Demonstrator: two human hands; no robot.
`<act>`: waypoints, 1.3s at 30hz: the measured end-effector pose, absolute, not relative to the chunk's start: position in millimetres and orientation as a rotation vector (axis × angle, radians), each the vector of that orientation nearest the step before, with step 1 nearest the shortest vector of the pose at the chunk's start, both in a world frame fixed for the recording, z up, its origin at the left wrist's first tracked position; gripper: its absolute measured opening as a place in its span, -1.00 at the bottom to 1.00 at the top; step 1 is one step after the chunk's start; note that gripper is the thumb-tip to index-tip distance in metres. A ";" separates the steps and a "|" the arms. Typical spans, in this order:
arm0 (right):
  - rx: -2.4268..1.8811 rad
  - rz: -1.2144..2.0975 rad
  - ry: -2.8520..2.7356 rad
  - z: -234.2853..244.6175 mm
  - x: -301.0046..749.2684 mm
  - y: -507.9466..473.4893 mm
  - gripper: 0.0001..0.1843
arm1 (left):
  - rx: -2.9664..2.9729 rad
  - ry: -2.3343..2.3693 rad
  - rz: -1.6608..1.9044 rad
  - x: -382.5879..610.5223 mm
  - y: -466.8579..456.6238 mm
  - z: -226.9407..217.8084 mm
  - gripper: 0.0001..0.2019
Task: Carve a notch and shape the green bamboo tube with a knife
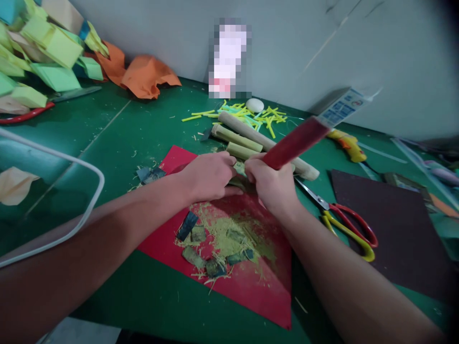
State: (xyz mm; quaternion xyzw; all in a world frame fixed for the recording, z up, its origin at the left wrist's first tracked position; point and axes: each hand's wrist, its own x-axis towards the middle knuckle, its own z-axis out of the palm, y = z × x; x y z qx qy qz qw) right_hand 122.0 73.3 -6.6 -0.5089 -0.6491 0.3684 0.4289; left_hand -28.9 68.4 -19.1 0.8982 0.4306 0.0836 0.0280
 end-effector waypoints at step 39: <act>-1.271 0.861 -1.577 -7.4 122.7 73.8 -0.73 | 2.734 1.340 0.225 -28.7 69.2 -16.9 -0.58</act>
